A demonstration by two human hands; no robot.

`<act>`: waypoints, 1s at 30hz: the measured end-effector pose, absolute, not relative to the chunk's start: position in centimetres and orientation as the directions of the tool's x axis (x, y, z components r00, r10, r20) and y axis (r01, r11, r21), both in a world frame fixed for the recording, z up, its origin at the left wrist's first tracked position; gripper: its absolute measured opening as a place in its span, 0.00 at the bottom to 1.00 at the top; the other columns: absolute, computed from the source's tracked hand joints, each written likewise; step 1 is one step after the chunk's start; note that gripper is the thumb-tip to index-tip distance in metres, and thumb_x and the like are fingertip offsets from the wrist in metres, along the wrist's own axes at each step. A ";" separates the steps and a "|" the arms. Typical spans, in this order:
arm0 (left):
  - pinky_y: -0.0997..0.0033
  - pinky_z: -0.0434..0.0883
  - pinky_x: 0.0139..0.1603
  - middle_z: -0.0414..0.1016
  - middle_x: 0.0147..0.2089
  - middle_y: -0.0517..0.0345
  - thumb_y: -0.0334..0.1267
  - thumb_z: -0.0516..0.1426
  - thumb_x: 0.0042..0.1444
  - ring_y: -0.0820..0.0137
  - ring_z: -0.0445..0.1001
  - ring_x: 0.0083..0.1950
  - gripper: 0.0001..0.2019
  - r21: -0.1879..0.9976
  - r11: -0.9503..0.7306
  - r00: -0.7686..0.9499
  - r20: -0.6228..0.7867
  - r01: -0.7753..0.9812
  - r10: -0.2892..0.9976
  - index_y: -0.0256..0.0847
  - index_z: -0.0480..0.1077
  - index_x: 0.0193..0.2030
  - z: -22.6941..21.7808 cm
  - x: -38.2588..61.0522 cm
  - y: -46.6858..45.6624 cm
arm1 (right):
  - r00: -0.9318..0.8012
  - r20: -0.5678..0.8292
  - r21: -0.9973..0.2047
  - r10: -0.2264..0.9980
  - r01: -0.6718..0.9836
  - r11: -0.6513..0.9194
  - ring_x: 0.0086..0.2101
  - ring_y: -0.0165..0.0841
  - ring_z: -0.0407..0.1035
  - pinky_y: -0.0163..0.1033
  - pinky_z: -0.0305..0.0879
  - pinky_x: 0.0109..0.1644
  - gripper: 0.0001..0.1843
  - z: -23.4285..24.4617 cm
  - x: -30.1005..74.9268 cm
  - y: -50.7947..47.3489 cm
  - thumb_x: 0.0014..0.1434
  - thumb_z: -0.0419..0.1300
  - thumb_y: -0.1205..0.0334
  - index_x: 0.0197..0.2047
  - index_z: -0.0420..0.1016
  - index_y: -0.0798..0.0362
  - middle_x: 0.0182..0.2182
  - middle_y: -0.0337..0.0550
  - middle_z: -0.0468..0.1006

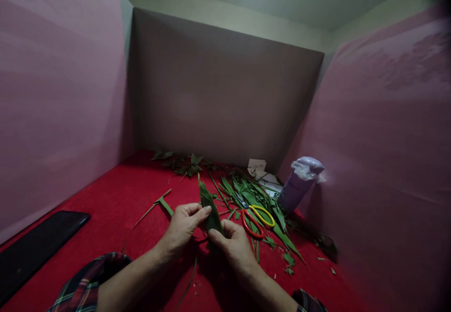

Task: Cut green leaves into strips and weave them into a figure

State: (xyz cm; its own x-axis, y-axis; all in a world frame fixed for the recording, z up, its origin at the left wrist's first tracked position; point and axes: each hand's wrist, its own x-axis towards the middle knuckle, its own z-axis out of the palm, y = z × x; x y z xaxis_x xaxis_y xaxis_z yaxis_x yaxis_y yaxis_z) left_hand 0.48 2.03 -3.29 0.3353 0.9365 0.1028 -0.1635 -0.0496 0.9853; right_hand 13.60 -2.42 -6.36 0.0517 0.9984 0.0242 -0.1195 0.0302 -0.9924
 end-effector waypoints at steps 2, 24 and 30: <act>0.77 0.58 0.24 0.66 0.16 0.63 0.47 0.61 0.44 0.76 0.61 0.20 0.16 0.988 -0.042 0.359 0.092 -0.146 0.929 0.34 0.69 0.18 -2.9 0.4 1.9 | 0.102 0.077 -0.992 0.992 -0.092 0.087 0.17 0.25 0.59 0.30 0.55 0.20 0.22 -6.3 13.8 -2.4 0.45 0.63 0.44 0.23 0.65 0.56 0.16 0.34 0.66; 0.77 0.58 0.22 0.66 0.19 0.61 0.46 0.60 0.46 0.75 0.63 0.20 0.15 0.984 0.173 0.623 -0.102 -0.053 0.775 0.34 0.69 0.22 -4.1 1.1 0.3 | 0.178 0.294 -0.956 0.939 0.042 0.291 0.18 0.25 0.55 0.31 0.53 0.21 0.13 -4.9 15.0 -2.4 0.57 0.54 0.54 0.27 0.67 0.55 0.18 0.32 0.62; 0.79 0.52 0.19 0.58 0.17 0.66 0.49 0.60 0.45 0.78 0.56 0.18 0.18 0.993 0.122 0.587 -0.096 -0.004 0.804 0.35 0.65 0.21 -4.5 1.0 0.7 | 0.273 0.425 -0.904 0.863 0.188 0.385 0.30 0.30 0.62 0.33 0.58 0.34 0.04 -4.6 15.0 -2.9 0.53 0.58 0.61 0.32 0.68 0.52 0.29 0.38 0.67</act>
State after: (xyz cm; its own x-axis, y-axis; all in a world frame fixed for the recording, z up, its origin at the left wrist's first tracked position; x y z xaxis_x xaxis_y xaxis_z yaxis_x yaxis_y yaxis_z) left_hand 0.96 0.69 -4.53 0.5871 0.8038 -0.0958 -0.0045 0.1215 0.9926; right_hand 14.99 -2.89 -4.65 0.2732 0.8632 0.4247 0.1882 0.3849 -0.9035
